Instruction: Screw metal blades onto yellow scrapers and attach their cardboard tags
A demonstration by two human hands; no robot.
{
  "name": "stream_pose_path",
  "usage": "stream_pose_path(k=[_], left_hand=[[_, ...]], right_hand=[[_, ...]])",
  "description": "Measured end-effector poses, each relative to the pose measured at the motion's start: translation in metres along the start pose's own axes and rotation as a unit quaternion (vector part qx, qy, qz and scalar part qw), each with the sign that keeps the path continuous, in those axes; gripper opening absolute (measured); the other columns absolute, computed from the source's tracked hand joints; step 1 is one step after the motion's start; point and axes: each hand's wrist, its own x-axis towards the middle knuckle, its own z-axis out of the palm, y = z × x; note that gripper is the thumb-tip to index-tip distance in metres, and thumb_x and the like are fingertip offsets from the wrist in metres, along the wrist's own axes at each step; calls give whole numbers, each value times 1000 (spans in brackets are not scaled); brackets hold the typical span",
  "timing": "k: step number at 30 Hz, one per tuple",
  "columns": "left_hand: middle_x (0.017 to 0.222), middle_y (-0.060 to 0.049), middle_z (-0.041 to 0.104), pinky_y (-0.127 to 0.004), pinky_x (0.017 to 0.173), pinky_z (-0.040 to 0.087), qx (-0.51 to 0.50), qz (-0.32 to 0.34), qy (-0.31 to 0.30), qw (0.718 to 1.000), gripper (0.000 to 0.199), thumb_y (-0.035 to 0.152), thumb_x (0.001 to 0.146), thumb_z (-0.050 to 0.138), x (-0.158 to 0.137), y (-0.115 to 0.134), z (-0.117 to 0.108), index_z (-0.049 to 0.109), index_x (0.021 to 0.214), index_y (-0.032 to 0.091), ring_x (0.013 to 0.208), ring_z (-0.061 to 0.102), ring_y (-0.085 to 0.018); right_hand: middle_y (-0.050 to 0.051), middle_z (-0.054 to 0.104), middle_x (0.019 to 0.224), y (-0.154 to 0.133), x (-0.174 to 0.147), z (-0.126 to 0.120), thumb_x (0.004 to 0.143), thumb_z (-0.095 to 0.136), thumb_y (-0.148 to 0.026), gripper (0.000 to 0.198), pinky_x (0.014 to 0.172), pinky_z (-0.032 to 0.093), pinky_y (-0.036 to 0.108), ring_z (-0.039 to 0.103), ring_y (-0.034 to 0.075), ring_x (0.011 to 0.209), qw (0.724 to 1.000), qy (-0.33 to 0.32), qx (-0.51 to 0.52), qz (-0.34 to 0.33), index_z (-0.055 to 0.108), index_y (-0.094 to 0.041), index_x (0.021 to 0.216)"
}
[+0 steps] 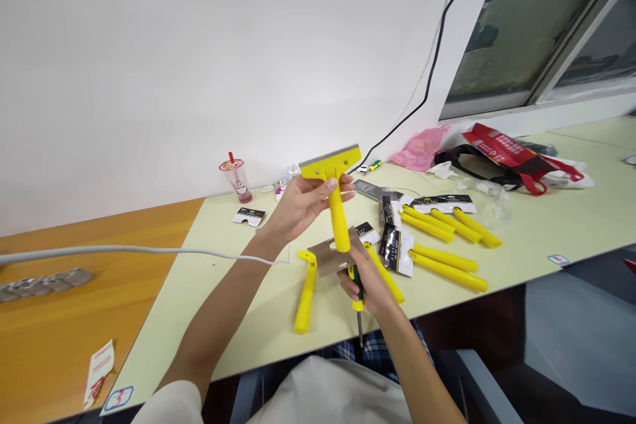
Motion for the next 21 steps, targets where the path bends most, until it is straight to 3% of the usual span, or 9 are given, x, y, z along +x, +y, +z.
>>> stream_pose_path(k=[4,9,12,18,21], left_hand=[[127,-16,79,-54,110,62,-7,-3,-4,1000,39,39,85,94,8,-11,-11,80,112,16,124,75,-33],[130,-17,80,-56,111,61,41,35,22,998,46,41,82,96,11,-8,-24,80,118,17,122,77,-36],[130,-17,80,-54,108,63,69,40,11,997,49,42,83,96,11,-10,-27,79,121,17,123,77,-36],[133,-18,79,-44,93,68,161,10,-18,987,52,42,82,95,8,-6,-28,75,124,18,117,80,-35],[127,-17,81,-41,86,70,206,-1,-20,978,52,44,80,96,5,7,-29,75,119,17,111,82,-34]], right_hand=[[-8,54,56,-3,-2,-1,78,82,-57,42,30,18,18,22,3,34,999,7,44,9,65,-22,92],[-7,60,61,-6,-3,0,81,83,-64,48,29,17,17,21,1,32,997,-7,79,-16,69,-20,95],[-7,61,63,-5,-3,2,83,84,-64,48,29,19,18,22,2,33,995,-13,89,-38,70,-20,99],[-1,74,87,0,-3,2,88,84,-61,45,29,23,18,26,0,34,995,-13,76,-60,71,-21,105],[-4,68,77,0,-7,0,89,84,-60,44,30,25,17,26,1,36,994,-34,63,-78,70,-22,105]])
